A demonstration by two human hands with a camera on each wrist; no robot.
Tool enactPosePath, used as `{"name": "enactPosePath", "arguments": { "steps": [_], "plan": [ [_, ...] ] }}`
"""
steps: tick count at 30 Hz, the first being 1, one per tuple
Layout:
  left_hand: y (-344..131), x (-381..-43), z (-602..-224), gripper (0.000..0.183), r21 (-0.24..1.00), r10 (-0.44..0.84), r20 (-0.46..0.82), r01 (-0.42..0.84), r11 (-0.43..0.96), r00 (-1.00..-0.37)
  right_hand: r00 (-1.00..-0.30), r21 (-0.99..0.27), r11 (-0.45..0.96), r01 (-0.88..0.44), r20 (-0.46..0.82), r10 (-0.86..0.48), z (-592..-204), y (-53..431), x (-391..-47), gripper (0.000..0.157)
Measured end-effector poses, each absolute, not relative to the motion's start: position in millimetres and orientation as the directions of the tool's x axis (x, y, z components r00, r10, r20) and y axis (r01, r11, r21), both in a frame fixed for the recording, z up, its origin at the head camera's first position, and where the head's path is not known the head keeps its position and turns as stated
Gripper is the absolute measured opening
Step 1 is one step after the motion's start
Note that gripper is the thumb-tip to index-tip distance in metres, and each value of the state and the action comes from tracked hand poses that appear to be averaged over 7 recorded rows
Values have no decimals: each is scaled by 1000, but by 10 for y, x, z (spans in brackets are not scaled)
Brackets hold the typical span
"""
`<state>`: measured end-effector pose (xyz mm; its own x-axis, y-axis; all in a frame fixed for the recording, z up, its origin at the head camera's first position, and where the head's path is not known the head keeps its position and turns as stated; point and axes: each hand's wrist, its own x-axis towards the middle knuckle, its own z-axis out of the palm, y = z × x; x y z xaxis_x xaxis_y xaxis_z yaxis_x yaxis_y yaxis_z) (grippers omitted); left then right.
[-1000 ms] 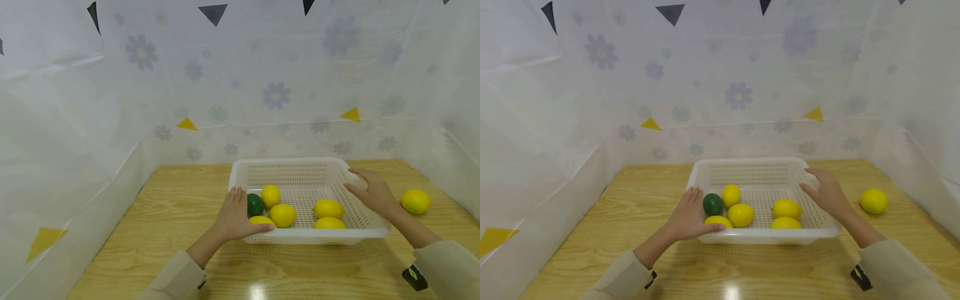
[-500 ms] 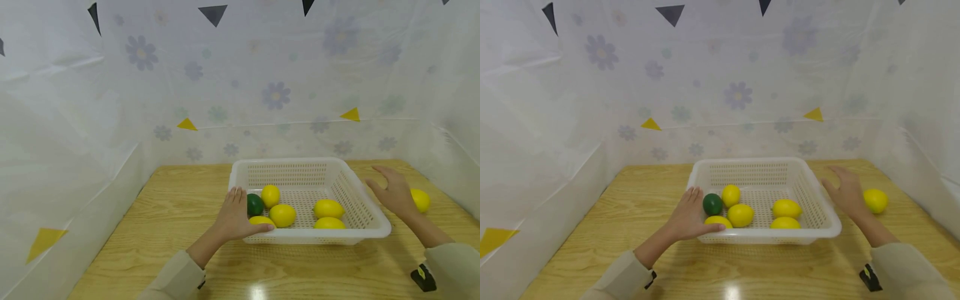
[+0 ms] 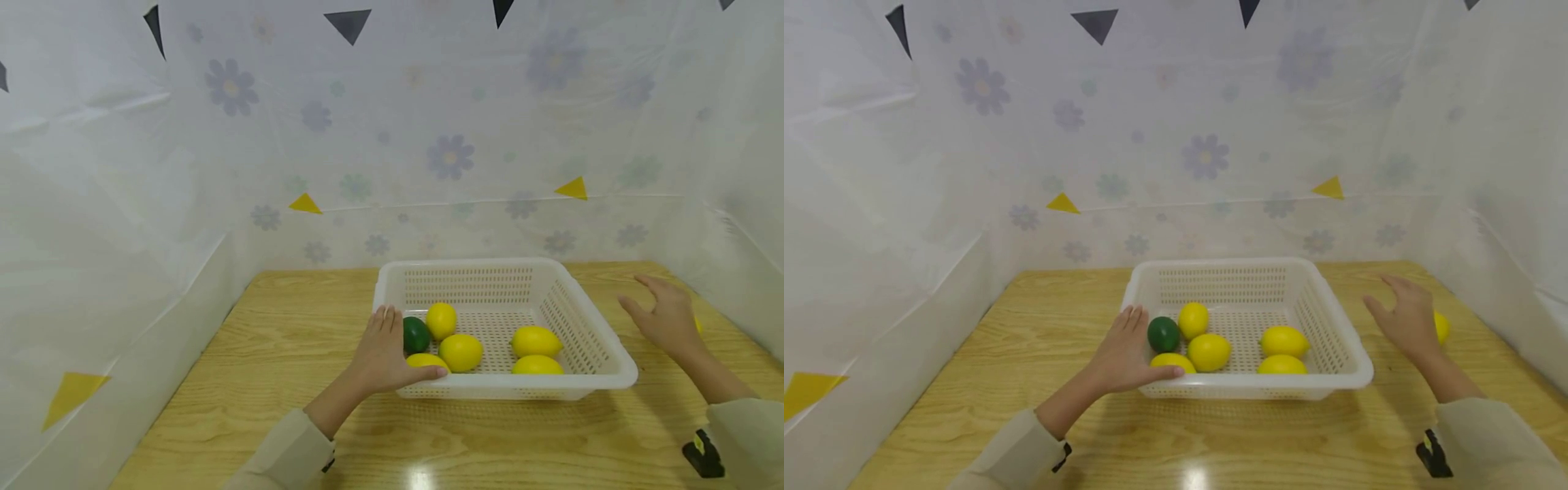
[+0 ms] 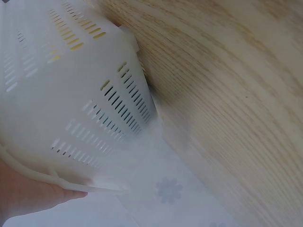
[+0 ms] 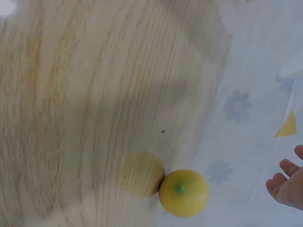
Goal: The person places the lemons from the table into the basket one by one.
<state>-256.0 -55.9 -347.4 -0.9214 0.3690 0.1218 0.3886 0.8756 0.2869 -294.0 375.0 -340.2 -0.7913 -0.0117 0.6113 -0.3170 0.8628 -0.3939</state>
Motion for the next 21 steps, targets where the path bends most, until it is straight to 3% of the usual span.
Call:
{"name": "enactPosePath", "arguments": {
  "steps": [5,21],
  "plan": [
    [-557,-2559,-3474,110,291,369,118,387,875,-922,-824,-390,886,-250,566,17,-3447,3872,-2937,57],
    [-563,-2583,-3493,115,293,368,119,387,874,-922,-826,-346,929,-134,557,88,-3601,4115,-2948,64]
  ]
}}
